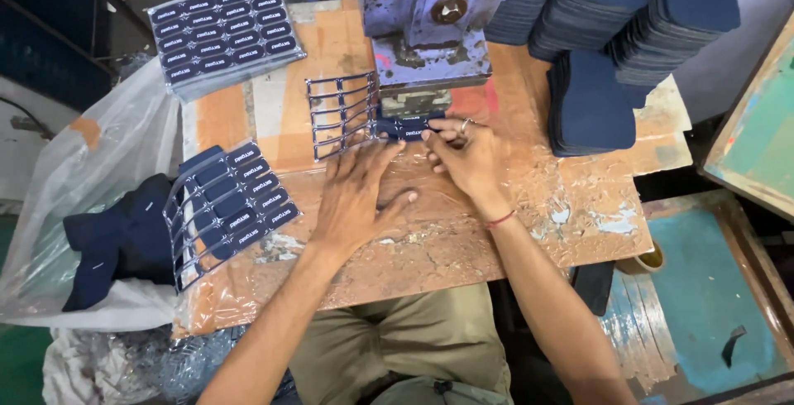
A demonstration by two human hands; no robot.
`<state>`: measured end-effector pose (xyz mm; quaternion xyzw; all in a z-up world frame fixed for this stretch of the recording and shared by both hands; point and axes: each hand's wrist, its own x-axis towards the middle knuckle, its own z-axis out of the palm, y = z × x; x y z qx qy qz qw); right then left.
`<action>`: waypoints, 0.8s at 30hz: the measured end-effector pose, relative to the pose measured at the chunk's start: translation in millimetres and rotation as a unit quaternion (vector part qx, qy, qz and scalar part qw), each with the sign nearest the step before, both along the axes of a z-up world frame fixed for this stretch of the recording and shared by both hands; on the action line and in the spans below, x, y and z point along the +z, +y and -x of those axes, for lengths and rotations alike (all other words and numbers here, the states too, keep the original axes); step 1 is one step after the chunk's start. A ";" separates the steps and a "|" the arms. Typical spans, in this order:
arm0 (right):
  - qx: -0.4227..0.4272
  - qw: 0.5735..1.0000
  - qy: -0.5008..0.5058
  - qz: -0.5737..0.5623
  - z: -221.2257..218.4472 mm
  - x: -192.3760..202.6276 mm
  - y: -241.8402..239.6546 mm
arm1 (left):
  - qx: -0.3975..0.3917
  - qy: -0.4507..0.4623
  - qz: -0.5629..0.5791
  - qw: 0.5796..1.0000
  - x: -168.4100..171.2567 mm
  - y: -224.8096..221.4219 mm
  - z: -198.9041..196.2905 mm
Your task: Using a mechanical press to apply labels onto fabric pieces.
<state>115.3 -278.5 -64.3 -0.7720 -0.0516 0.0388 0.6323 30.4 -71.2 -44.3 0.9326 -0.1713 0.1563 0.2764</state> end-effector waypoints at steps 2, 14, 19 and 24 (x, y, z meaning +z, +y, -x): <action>-0.016 1.000 -0.004 -0.002 -0.1 -1.3 3.3 | 0.004 0.007 -0.022 1.000 -4.6 -1.0 -1.4; -0.002 0.996 -0.055 0.071 3.6 10.7 2.0 | 0.026 0.011 -0.036 0.999 -6.6 -2.3 -3.7; -0.021 0.995 -0.051 0.079 6.4 17.5 5.0 | 0.027 0.024 -0.031 0.999 -7.3 -2.1 -3.0; -0.017 0.996 -0.058 0.068 6.6 15.8 4.3 | 0.032 0.034 -0.033 0.998 -5.3 -2.5 -2.6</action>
